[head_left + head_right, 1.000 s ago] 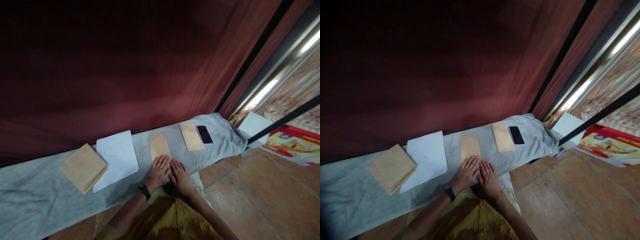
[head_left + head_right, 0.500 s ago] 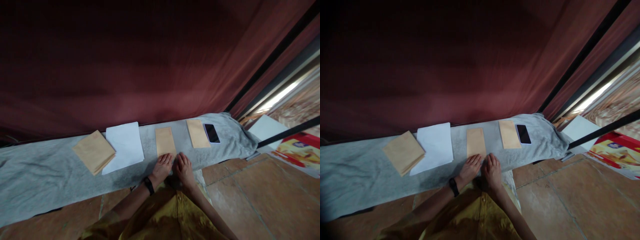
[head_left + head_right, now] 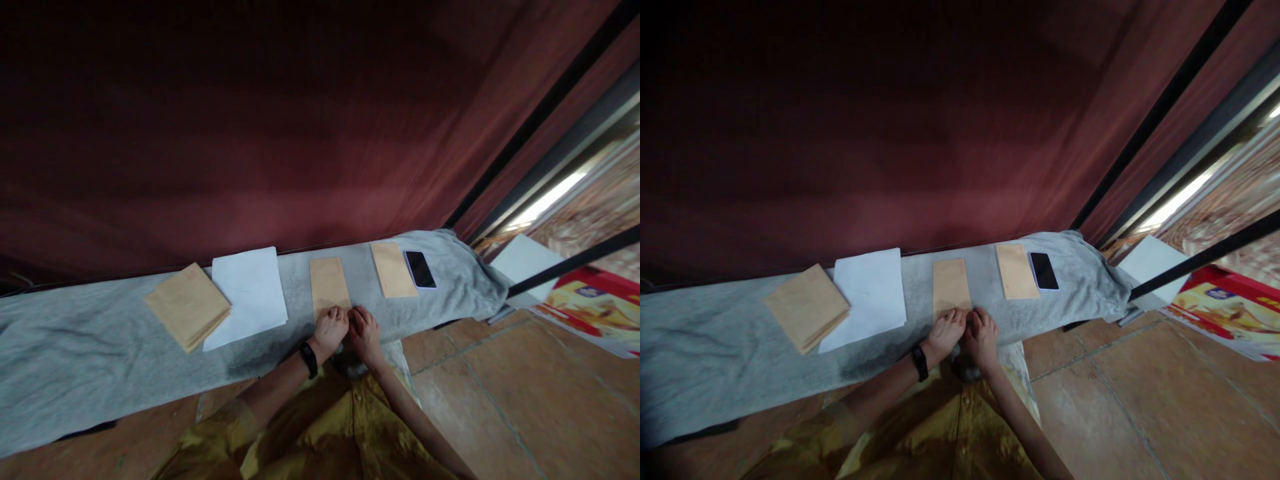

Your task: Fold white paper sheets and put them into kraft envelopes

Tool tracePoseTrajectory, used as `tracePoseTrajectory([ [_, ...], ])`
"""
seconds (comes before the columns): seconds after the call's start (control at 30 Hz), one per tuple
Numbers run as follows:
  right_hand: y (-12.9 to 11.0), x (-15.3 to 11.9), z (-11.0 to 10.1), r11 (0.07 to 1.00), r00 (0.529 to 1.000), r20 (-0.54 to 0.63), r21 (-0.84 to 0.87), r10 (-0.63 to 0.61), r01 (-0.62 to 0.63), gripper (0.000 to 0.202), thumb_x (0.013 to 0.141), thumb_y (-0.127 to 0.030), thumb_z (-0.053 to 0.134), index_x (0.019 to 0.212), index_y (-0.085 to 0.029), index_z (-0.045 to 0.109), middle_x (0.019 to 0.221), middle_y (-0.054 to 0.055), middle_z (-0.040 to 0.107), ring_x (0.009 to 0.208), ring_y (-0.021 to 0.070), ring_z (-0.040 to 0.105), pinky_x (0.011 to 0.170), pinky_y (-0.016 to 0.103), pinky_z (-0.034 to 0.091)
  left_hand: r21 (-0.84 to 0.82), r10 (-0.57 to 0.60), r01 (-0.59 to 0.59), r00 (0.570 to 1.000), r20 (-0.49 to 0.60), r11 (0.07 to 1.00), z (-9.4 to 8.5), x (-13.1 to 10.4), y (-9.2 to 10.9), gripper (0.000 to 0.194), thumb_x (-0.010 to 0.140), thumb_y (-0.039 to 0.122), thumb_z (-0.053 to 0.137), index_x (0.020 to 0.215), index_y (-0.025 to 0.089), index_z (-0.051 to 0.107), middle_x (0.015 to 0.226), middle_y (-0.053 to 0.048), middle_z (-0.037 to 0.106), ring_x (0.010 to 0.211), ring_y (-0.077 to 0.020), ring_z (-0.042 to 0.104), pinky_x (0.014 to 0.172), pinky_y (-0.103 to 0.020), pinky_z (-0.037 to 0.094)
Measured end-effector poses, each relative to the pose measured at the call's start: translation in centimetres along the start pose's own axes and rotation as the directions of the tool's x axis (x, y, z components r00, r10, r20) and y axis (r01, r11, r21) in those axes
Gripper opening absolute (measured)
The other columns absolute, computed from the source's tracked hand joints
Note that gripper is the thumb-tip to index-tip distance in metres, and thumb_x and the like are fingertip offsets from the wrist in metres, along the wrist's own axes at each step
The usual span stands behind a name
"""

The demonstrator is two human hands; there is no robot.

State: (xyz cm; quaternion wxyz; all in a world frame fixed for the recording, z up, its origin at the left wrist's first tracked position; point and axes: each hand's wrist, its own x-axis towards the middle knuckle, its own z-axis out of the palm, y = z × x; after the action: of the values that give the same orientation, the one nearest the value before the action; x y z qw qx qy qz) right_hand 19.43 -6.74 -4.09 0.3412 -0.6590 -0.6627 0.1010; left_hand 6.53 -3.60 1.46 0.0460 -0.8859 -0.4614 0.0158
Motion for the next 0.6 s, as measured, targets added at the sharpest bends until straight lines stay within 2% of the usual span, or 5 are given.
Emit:
tracePoseTrajectory([
  [0.17,1.1,0.8,-0.2,0.954,0.995,-0.040,0.288,0.094,-0.079,0.040,0.094,-0.034,0.044,0.125,-0.019,0.065,0.127,0.014,0.065,0.119,0.0268,0.058,0.104,0.048,0.047,-0.084,-0.026,0.019,0.997,-0.076,0.996,-2.5,0.3,-0.7,0.018,0.089,0.006,0.055,0.101,0.015,0.067,0.098,-0.011,0.068,0.100,-0.0244,0.062,0.087,-0.037,0.049],
  [0.27,1.7,1.2,-0.9,0.898,0.984,-0.031,0.416,0.173,-0.144,0.044,0.095,-0.039,0.044,0.130,-0.018,0.061,0.129,0.014,0.064,0.121,0.0265,0.059,0.107,0.049,0.047,-0.438,-0.277,0.144,0.926,-0.258,0.887,-5.0,0.4,-2.3,0.014,0.092,0.011,0.053,0.089,0.018,0.065,0.092,-0.007,0.067,0.094,-0.0215,0.063,0.082,-0.034,0.050],
  [0.43,0.9,1.4,-2.2,0.854,0.976,-0.019,0.487,0.218,-0.182,0.048,0.099,-0.043,0.042,0.138,-0.019,0.054,0.136,0.014,0.060,0.125,0.0260,0.057,0.109,0.049,0.045,-0.998,-0.781,0.020,0.624,-0.035,0.061,-6.6,-0.1,-5.3,0.014,0.084,0.030,0.063,0.075,0.020,0.058,0.072,0.003,0.062,0.062,-0.0114,0.059,0.065,-0.026,0.053],
  [0.53,-0.3,1.2,-2.8,0.893,0.992,-0.032,0.439,0.124,-0.098,0.048,0.101,-0.041,0.039,0.144,-0.021,0.048,0.143,0.013,0.055,0.134,0.0256,0.050,0.114,0.051,0.041,-0.878,-0.752,-0.120,0.578,0.317,-0.463,-4.6,-1.6,-5.1,0.031,0.067,0.037,0.079,0.067,0.019,0.053,0.067,0.005,0.060,0.062,-0.0107,0.061,0.072,-0.031,0.058],
  [0.6,-1.1,0.9,-2.9,0.928,1.000,-0.012,0.373,-0.003,0.007,0.048,0.103,-0.038,0.038,0.147,-0.022,0.045,0.147,0.012,0.053,0.137,0.0248,0.047,0.115,0.051,0.040,-0.793,-0.679,-0.098,0.586,0.443,-0.602,-2.9,-2.8,-4.1,0.034,0.059,0.034,0.084,0.067,0.018,0.055,0.066,0.004,0.062,0.064,-0.0112,0.063,0.077,-0.033,0.059],
])
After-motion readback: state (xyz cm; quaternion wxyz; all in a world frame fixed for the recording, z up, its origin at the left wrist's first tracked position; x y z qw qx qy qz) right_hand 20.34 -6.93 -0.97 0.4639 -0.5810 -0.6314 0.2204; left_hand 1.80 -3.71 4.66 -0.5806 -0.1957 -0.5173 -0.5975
